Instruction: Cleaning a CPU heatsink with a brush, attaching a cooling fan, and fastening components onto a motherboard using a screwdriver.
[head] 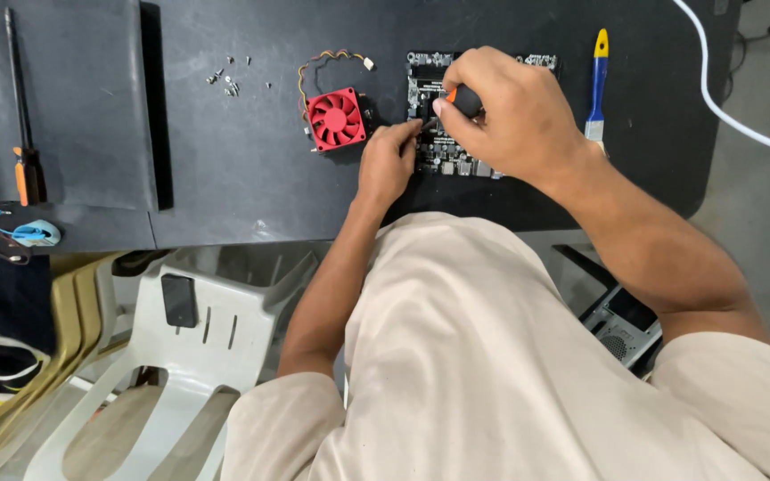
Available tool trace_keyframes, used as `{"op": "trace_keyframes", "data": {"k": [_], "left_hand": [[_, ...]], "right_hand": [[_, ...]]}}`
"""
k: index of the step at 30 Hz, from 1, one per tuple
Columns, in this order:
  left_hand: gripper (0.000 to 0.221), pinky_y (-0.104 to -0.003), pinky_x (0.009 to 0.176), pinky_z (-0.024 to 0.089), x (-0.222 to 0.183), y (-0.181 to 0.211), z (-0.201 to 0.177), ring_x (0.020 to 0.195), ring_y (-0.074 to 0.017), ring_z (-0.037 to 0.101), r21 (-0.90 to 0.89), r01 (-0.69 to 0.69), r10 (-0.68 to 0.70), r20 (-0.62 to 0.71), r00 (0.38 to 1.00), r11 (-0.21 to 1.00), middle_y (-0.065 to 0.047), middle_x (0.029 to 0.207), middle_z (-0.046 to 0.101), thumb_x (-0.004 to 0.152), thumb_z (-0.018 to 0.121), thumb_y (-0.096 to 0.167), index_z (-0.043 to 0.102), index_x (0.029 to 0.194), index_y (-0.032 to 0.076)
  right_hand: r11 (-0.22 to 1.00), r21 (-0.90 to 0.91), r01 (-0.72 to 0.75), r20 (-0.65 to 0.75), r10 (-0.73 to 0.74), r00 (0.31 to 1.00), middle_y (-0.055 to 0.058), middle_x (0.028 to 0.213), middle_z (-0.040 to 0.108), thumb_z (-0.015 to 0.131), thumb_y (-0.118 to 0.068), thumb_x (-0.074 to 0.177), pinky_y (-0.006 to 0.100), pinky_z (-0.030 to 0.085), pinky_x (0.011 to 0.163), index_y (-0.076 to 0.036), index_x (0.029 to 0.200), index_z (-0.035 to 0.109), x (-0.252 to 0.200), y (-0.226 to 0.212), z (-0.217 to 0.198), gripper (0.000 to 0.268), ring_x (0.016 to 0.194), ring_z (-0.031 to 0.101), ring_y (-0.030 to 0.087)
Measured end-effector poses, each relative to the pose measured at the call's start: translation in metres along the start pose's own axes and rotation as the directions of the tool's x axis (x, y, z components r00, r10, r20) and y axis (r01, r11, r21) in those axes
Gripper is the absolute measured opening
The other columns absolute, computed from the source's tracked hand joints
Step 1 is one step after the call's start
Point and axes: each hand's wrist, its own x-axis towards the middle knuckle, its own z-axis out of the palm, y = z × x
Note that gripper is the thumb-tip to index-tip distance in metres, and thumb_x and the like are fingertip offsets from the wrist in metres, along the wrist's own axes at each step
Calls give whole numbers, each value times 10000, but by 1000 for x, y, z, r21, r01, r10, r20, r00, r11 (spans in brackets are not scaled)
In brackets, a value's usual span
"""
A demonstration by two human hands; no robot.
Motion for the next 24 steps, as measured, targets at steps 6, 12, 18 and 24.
{"op": "trace_keyframes", "data": {"k": [6,12,18,24], "left_hand": [[367,-445,852,506,1,5,-2,941,-335,612,23,-32,32,12,999,999,-82,1181,747,909,574,3,675,1258,55],[212,-432,726,446,0,12,-7,792,-335,531,-4,-63,63,27,998,998,-84,993,716,863,594,-14,663,1054,46],[375,-413,872,503,-3,1,-2,963,-315,604,-13,-92,92,-1,996,996,-96,1170,722,880,662,58,662,1256,49],[486,-436,1002,495,-10,-1,-2,1164,-322,585,0,-98,97,47,994,995,-115,1320,666,905,725,80,590,1371,45]], "right_hand": [[995,-98,-35,-67,29,997,54,895,659,863,-190,989,371,507,652,-51,994,586,0,-1,9,310,797,665,238],[997,-73,-12,-99,5,995,31,887,612,862,-195,1002,349,482,564,-38,987,577,-6,-8,23,325,800,642,208],[873,-439,-214,255,349,902,121,791,745,660,-652,1062,524,515,517,-100,1114,576,10,-27,-13,561,668,720,432],[894,-442,-69,365,249,897,96,660,689,600,-579,1108,535,489,490,-79,966,589,16,-22,-12,520,587,674,450]]}}
